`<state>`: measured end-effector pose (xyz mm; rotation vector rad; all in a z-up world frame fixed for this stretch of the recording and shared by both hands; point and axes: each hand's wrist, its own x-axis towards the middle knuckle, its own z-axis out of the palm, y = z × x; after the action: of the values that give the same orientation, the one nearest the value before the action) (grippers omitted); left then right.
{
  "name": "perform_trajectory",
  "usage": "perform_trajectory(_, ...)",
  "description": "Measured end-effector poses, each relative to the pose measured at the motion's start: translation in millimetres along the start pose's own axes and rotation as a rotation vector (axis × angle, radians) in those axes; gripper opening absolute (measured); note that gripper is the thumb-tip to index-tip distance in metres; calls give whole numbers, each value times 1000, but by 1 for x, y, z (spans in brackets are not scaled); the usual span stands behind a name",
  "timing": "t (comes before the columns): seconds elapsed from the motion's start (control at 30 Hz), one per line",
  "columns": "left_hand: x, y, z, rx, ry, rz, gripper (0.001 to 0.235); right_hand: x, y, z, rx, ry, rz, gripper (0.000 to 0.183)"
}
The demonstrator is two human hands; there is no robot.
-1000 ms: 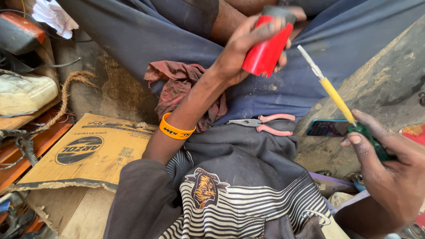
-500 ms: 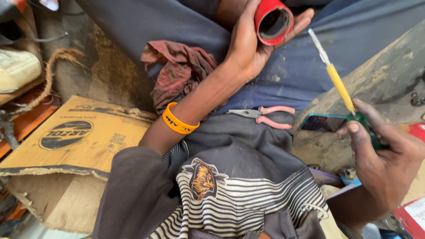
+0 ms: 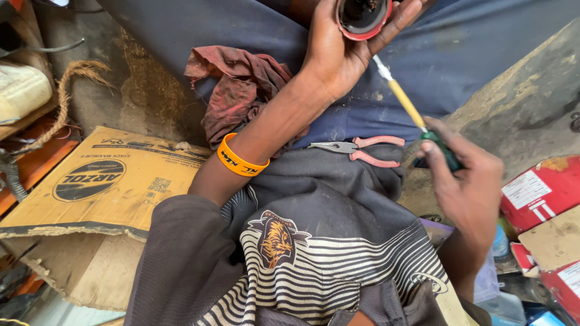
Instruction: The person sits on the floor and uses a screwdriver and pliers to scrape and clean the interior of a red cylindrical motor component. They repeatedly scrape the inner surface and remove debris with their fingers.
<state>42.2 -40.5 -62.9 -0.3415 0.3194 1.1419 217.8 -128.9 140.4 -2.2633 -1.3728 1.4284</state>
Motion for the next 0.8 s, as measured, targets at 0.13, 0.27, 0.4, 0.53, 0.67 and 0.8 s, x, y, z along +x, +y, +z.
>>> perform_trajectory(0.13, -2, 1, -3, 7, 9, -56, 58, 4, 3, 8, -152, -77, -15, 40)
perform_trajectory(0.27, -10, 2, -3, 4, 19, -112, 63, 7, 4, 10, -195, -97, -229, 44)
perform_trajectory(0.4, -14, 0, 4, 10, -52, -148, 68, 11, 7, 9, -242, -137, -100, 49)
perform_trajectory(0.53, -15, -2, 14, 154, -38, -114, 67, 14, 11, 9, -291, -173, -134, 53)
perform_trajectory(0.67, -18, -5, 27, 312, -31, -74, 71, 16, 13, 10, -332, -241, -141, 59)
perform_trajectory(0.8, -26, -6, 40, 416, -13, -75, 70, 18, 15, 11, -317, -242, -162, 57)
